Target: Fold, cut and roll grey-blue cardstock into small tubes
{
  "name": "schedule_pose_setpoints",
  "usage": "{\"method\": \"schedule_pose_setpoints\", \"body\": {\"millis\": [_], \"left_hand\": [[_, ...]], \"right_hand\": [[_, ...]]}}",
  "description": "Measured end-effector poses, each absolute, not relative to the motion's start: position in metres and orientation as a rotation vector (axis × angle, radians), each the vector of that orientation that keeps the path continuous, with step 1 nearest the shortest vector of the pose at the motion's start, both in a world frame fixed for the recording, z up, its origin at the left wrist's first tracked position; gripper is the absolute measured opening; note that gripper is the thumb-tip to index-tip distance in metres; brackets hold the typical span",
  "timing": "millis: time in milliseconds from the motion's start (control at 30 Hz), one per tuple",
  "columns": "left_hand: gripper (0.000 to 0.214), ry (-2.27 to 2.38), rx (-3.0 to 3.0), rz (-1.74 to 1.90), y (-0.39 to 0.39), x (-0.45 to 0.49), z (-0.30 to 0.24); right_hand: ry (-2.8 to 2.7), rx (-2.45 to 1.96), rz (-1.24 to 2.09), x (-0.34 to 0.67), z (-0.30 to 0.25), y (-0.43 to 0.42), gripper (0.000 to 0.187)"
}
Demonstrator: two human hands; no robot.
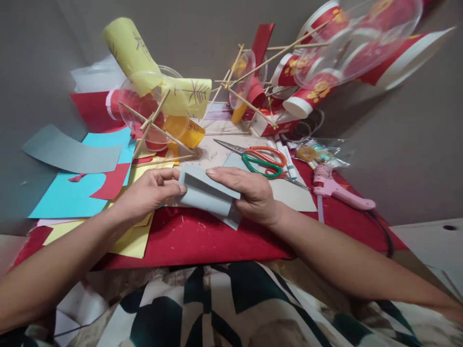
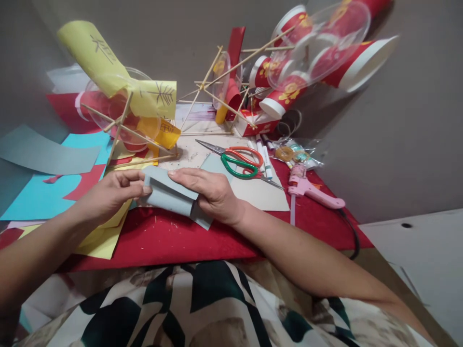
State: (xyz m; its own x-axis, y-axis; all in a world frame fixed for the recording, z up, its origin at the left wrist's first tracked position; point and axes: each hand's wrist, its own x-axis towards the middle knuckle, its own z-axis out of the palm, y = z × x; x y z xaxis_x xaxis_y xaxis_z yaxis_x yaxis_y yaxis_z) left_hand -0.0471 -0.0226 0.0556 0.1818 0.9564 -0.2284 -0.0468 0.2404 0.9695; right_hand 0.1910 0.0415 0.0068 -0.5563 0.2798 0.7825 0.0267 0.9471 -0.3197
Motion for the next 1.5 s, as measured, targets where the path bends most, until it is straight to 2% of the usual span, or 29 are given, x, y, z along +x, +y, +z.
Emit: {"method": "schedule_pose_setpoints", "body": {"millis": [200, 433, 900, 1067, 1167, 1267, 1300, 1400, 1500], "left_hand": [[0.015, 1.106, 1.02, 0.88, -0.02, -0.048, 0.054], [0.015, 1.038, 0.947, 0.837, -0.019, -0.045, 0.047], [0.015, 0.913, 0.758, 0.944, -0.021, -0.042, 0.05], [0.02, 1.016, 0.824, 0.899, -0.02, -0.044, 0.042], [0.018, 1.036, 0.831, 0.999, -0.019, -0.047, 0.038], [0.019, 1.059, 0.854, 1.103, -0.017, -0.049, 0.037], [0.02, 1.066, 0.857, 1.125, -0.017, -0.049, 0.037], [0.021, 1.078, 0.825, 1.155, -0.016, -0.047, 0.036], [0.021, 1.073, 0.8, 1.17, -0.015, -0.044, 0.036]], "right_hand": [[-2.303, -0.258, 0.257, 0.203, 0.012, 0.047, 0.039], [-2.309, -0.184, 0.338, 0.204, 0.014, 0.05, 0.034], [-2.295, -0.265, 0.391, 0.206, 0.012, 0.05, 0.031], [-2.301, -0.181, 0.381, 0.202, 0.014, 0.049, 0.039], [-2.114, -0.429, 0.49, 0.2, 0.021, 0.046, 0.044], [-1.742, -0.808, 0.773, 0.201, 0.03, 0.043, 0.029], [-1.655, -0.876, 0.878, 0.201, 0.033, 0.043, 0.03], [-1.655, -0.947, 1.088, 0.199, 0.038, 0.041, 0.044], [-1.821, -0.873, 1.091, 0.193, 0.039, 0.037, 0.04]]}}
